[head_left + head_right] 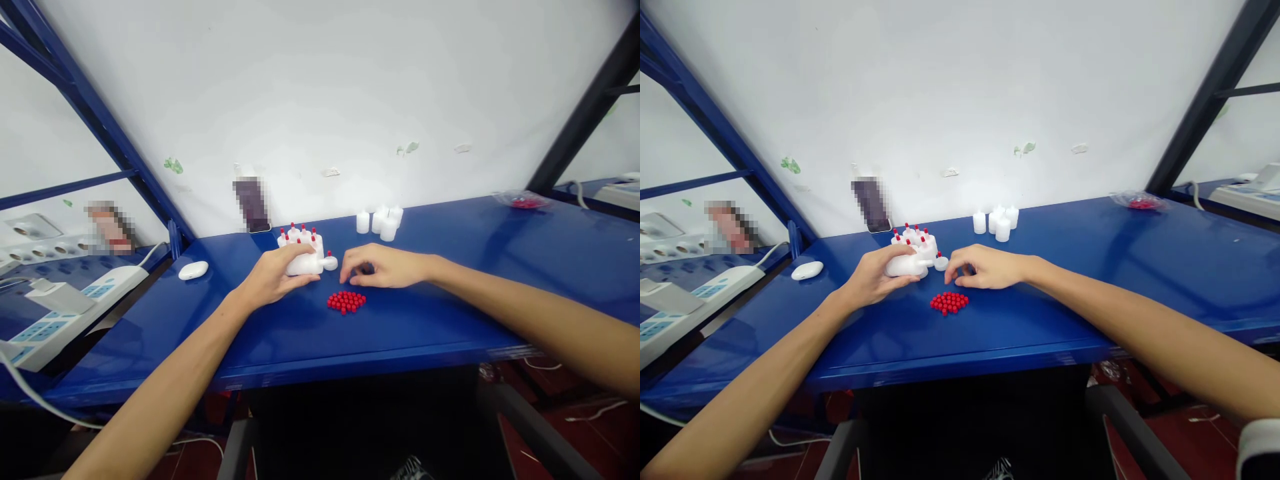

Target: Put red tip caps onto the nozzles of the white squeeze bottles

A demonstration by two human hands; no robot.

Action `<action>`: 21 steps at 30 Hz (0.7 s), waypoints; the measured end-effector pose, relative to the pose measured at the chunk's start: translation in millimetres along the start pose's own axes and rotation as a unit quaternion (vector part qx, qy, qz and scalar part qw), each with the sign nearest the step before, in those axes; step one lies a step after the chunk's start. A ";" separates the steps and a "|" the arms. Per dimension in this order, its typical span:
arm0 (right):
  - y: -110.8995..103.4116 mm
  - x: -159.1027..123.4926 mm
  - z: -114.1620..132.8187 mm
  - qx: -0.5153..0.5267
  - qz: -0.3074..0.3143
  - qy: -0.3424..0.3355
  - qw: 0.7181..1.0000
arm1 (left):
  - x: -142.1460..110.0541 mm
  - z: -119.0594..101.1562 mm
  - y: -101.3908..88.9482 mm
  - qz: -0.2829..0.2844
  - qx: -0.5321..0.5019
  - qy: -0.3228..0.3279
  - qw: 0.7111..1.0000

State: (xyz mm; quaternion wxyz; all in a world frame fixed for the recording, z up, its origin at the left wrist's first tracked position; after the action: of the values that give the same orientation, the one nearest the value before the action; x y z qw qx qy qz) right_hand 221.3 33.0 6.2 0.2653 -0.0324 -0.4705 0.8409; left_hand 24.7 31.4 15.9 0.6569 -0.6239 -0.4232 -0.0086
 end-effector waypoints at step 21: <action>2.3 2.1 0.3 -0.071 0.023 0.012 0.997 | 1.7 -9.8 5.7 0.018 0.045 0.090 0.995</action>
State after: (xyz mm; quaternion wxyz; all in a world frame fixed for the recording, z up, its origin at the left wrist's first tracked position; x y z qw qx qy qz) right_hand 218.4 32.8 5.0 0.2486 -0.0719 -0.5247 0.8110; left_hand 34.2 25.4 13.6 0.7199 -0.5976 -0.3514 -0.0337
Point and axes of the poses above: each hand's wrist, its own x-axis towards the middle knuckle, its own y-axis out of the palm, z = x × y, the point moved 6 cm from there along x, towards the middle knuckle, and after that the axes turned 1 degree about y, right-handed, at the moved point
